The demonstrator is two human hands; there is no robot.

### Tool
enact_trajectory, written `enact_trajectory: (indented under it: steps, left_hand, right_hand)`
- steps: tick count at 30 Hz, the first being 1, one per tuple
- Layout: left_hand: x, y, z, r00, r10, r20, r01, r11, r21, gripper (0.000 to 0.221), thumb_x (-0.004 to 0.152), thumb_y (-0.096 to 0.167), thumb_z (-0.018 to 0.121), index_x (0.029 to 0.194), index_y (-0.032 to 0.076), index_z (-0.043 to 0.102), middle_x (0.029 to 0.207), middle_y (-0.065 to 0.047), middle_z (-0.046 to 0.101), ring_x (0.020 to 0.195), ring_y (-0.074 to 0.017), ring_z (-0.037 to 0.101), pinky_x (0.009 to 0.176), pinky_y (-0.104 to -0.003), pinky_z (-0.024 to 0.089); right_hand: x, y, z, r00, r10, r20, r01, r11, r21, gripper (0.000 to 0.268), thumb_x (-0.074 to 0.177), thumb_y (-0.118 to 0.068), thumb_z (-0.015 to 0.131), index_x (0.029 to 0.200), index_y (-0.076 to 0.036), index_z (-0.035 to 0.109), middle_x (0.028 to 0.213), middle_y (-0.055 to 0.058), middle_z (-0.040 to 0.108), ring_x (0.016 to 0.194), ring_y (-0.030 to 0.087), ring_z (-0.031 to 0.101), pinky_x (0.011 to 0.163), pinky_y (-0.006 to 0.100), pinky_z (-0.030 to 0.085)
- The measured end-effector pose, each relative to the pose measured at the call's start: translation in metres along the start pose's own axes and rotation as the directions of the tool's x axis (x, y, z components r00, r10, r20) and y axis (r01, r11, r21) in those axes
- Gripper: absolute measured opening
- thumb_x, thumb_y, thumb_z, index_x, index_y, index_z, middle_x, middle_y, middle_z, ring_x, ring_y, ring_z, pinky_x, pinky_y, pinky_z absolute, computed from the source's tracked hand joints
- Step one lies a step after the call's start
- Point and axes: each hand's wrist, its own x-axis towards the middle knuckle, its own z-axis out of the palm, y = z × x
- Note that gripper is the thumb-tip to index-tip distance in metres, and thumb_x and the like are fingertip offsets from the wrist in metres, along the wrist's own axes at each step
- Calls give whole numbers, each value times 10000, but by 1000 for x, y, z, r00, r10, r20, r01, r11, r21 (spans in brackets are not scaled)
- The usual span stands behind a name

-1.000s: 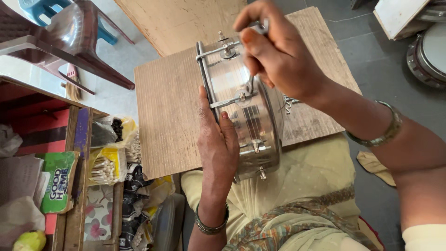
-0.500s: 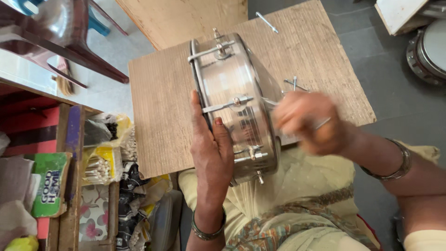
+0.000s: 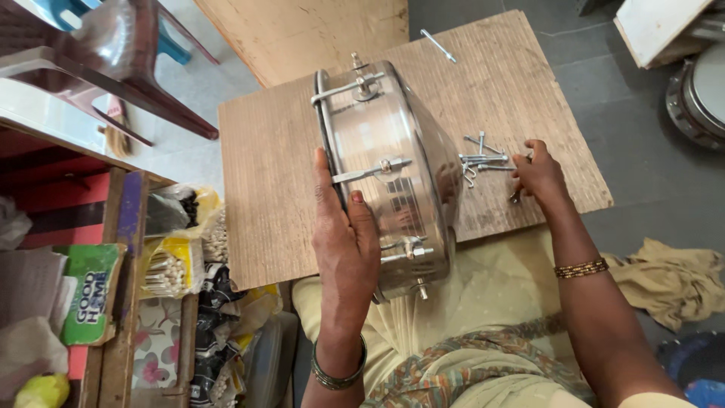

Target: The person assembles a snare drum by placing long bolts through the rim and into the lugs, سپس tightening them with a drum key and a wrench.

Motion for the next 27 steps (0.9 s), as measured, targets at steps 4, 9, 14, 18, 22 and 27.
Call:
enact_trajectory:
  steps: [4,9,14,18,22,27]
  left_hand:
    - [1,0,4,996,-87,22,86,996,31,612,1078,106,456,1642,60,222,648,-88,539,514,-101,455,448,-314,389]
    - [2,0,9,996,90,-27,-89,996,22,595,1081,96,472,1620,-1,239,1235,-250,706,691,-195,678,600,-348,559]
    - [1,-1,13,992,117,-35,-116,993,27,590,1086,104,483,1622,-5,262,1292,-317,649,975,-390,743,770,-448,597]
    - [2,-2,10,991,122,-47,-122,992,-6,594,1073,112,482,1613,-7,263,1329,-332,629,1010,-425,736,788,-462,595]
    - [2,0,9,1000,-2,-19,2,1000,8,630,1050,128,501,1623,25,259,1107,-307,694,880,-416,734,738,-475,571]
    - [2,5,9,1000,10,-11,-10,1000,-5,651,1044,112,514,1626,10,240,1009,-285,703,820,-403,732,711,-479,567]
  right_hand:
    - [-36,-57,-18,926,-372,-67,306,843,-443,607,996,-336,699,1497,-78,473,1168,236,682,970,353,671,762,418,546]
    - [-170,-153,-38,606,-782,-147,794,583,172,316,1019,-88,612,1333,-58,623,1335,137,658,1218,257,663,945,369,567]
    - [-240,-206,-32,271,-956,-113,963,269,35,220,983,-72,686,1200,-49,711,1457,162,557,1273,294,606,1006,380,557]
    - [-243,-215,-27,280,-956,-88,960,282,-1,198,936,-58,722,1133,-62,721,1453,148,568,1258,305,617,1000,388,547]
    - [-242,-212,-26,280,-955,-94,960,280,12,204,927,-44,713,1103,-61,612,1492,144,566,1313,313,605,1061,399,518]
    - [-243,-212,-25,188,-980,-68,971,196,-140,396,944,-103,715,1317,-31,602,1547,237,484,1407,400,504,1143,465,429]
